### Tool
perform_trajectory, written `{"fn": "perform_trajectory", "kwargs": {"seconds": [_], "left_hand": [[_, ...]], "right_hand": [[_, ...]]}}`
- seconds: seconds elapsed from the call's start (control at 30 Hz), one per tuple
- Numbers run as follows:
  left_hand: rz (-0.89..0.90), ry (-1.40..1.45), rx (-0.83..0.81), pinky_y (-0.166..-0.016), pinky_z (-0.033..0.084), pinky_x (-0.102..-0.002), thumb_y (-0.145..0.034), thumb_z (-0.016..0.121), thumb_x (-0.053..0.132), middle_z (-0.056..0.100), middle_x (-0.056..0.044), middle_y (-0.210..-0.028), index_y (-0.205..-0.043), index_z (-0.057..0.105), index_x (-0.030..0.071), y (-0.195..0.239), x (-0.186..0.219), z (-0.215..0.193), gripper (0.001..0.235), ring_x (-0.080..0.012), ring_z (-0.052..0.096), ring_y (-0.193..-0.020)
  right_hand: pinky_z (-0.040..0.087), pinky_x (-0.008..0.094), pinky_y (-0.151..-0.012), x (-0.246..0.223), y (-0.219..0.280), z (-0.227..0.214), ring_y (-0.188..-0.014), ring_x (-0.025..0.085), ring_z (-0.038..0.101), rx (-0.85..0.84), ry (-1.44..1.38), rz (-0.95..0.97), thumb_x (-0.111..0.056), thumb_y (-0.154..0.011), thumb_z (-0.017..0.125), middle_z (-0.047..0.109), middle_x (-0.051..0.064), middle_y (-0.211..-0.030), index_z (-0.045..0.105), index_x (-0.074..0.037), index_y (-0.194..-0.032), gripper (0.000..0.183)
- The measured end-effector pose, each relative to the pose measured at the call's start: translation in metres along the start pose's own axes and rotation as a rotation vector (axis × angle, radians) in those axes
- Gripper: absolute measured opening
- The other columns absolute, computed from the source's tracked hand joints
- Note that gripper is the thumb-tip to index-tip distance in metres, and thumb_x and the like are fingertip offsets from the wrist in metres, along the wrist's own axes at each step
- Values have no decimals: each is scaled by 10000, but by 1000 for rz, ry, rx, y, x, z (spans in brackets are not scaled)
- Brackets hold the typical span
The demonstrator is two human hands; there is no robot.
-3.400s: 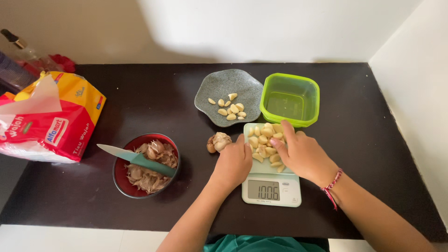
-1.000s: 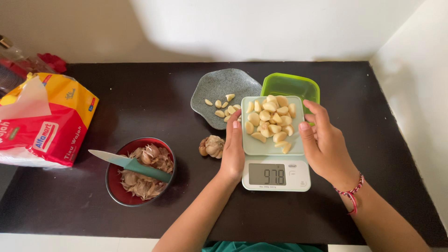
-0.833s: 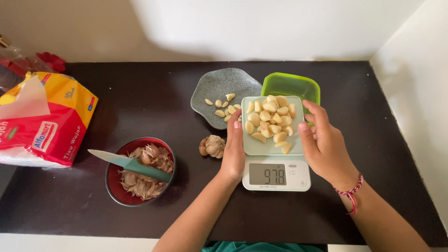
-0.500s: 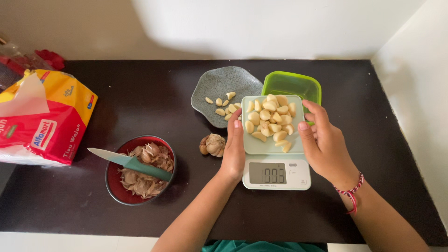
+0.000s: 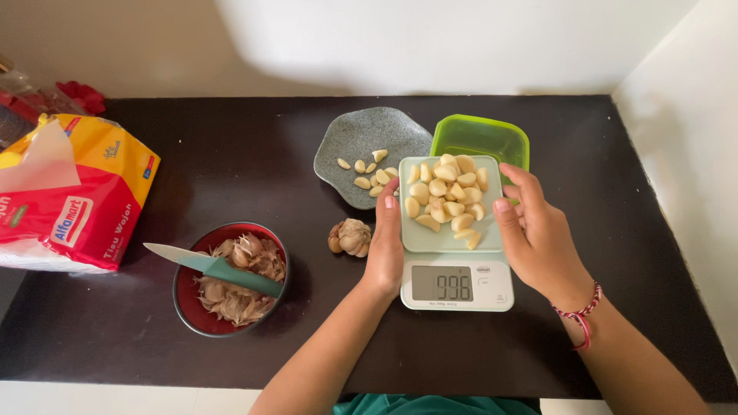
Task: The person turns on a digital scale and places peeled garlic cloves onto it from a plate.
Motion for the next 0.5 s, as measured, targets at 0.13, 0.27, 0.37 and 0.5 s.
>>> {"fn": "perform_trajectory", "kwargs": {"seconds": [0.13, 0.27, 0.37, 0.5], "left_hand": [[-9, 11, 1, -1237, 255, -498, -1103, 217, 501, 442, -243, -1516, -1653, 157, 154, -1, 6, 3, 653, -292, 436, -1388], [-56, -72, 44, -1257, 215, -509, -1107, 271, 440, 333, -241, -1611, -1641, 217, 138, 1, 19, 6, 616, -333, 340, -1498], [-71, -82, 55, -1256, 216, -519, -1109, 304, 362, 349, -246, -1607, -1648, 205, 145, -8, 20, 7, 590, -347, 355, -1496], [-88, -75, 90, -1254, 231, -527, -1091, 351, 257, 353, -278, -1609, -1639, 245, 126, -23, 26, 11, 574, -387, 365, -1500]], "right_hand": [[582, 543, -670, 12, 0, 0, -840, 471, 704, -5, -19, 7, -226, -1081, 425, 658, 330, -1183, 441, -75, -1505, 451], [572, 584, -775, 11, -3, -1, -994, 482, 695, -24, -79, 46, -242, -1092, 393, 674, 305, -1210, 435, -86, -1509, 447], [564, 593, -810, 19, -5, -2, -1032, 474, 688, -23, -123, 82, -262, -1099, 381, 681, 285, -1223, 430, -102, -1512, 446], [550, 592, -864, 30, -8, -6, -1075, 437, 685, -9, -206, 162, -291, -1091, 387, 695, 245, -1231, 427, -151, -1512, 445]]}}
Point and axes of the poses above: each hand's wrist, its own y-axis away from the middle knuckle, its own z-axis out of the palm, x = y × z, the point moved 9 cm from there along -y, towards the middle knuckle
